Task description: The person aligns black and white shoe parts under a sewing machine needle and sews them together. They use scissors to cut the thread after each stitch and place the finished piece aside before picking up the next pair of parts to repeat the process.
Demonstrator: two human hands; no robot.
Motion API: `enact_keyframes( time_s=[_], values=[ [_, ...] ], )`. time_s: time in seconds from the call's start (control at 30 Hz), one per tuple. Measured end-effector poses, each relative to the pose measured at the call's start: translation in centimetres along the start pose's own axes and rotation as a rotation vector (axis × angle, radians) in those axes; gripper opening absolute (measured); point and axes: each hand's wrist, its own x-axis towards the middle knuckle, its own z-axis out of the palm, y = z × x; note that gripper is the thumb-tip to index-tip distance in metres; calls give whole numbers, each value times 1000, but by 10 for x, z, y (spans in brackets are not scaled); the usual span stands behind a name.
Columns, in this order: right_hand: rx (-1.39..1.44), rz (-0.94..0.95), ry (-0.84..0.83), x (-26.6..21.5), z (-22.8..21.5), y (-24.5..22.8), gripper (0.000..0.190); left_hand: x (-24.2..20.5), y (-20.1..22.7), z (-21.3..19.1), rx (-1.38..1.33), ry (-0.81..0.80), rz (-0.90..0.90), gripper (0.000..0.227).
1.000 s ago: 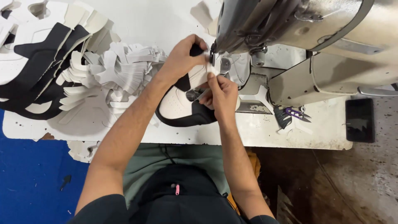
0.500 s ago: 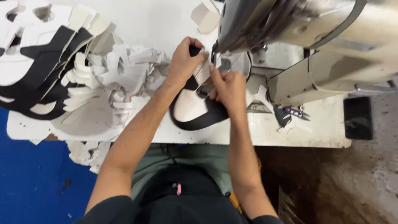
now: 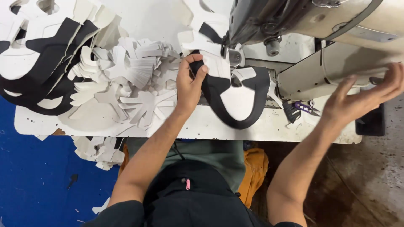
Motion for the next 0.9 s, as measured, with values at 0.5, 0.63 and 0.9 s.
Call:
enact_keyframes(
  time_s=[0.5, 0.63, 0.9],
  values=[
    [-79, 131, -45, -61, 24, 22, 92, -7, 4, 1, 2, 14, 56, 29],
    [-9, 162, -78, -57, 9, 5, 91, -14, 14, -7, 135, 33, 103, 25],
    [-66, 188, -125, -50, 5, -6, 87, 22, 64, -59, 355, 35, 204, 15]
  ],
)
